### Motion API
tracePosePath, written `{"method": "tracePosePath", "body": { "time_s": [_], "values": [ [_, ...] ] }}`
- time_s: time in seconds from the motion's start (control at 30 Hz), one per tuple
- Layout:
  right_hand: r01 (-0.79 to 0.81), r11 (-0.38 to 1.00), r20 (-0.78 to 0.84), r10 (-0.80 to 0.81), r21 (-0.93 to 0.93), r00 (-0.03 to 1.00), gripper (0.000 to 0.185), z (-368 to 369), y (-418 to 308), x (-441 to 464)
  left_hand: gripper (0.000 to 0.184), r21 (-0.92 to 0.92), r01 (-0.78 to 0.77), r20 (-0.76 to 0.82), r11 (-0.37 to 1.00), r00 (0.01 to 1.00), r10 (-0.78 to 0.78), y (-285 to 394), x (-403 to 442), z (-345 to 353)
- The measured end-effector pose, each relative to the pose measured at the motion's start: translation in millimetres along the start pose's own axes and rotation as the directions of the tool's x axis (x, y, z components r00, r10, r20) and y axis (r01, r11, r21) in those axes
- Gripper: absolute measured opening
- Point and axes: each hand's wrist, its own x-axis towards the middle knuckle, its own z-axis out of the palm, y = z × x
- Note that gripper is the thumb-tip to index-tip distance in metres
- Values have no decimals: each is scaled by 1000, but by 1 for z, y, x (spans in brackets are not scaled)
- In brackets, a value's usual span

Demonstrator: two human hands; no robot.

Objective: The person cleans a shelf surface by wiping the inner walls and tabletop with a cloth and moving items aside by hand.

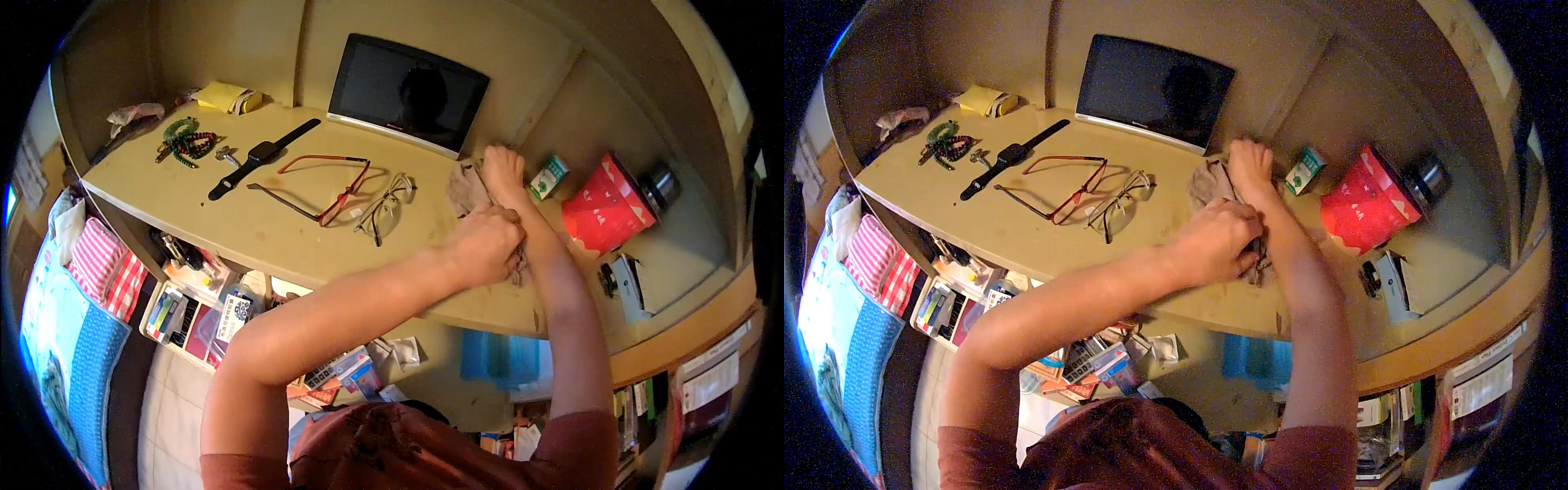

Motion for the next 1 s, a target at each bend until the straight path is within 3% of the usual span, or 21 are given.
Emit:
{"method": "tracePosePath", "body": {
  "time_s": [0.1,0.13,0.2,0.3,0.4,0.63,0.73,0.8,0.93,1.0],
  "values": [
    [137,991,-145,-137,-11,980,24,11,-5,4,29,-5,-14,39,1000,999,14,1,-2,2],
    [134,991,-136,-134,-8,982,24,12,-4,4,30,-1,1,20,1000,1000,-1,-1,-4,2],
    [-48,999,-21,48,17,999,23,8,-4,12,31,6,17,-9,1000,1000,-17,-2,-5,0],
    [-42,999,-54,43,14,998,23,5,1,-4,29,13,-2,-62,1000,998,3,0,-4,-3],
    [63,998,-90,-66,-31,994,22,10,-1,0,27,-1,14,21,1000,1000,-14,1,-3,-4],
    [-88,994,-130,96,68,987,22,5,-3,2,27,-21,25,-3,999,1000,-25,4,-5,-7],
    [1,1000,-19,-1,15,1000,21,6,-2,3,27,-37,19,23,999,1000,-19,3,-3,-9],
    [73,996,-228,-61,45,972,22,20,-3,4,28,-45,-7,20,999,1000,8,4,-5,-5],
    [-37,994,-217,57,98,975,22,2,4,-5,27,2,11,-13,1000,1000,-11,4,-9,-6],
    [5,987,57,-14,158,998,23,-19,16,-14,26,18,9,-10,1000,1000,-9,3,-6,-10]
  ]
}}
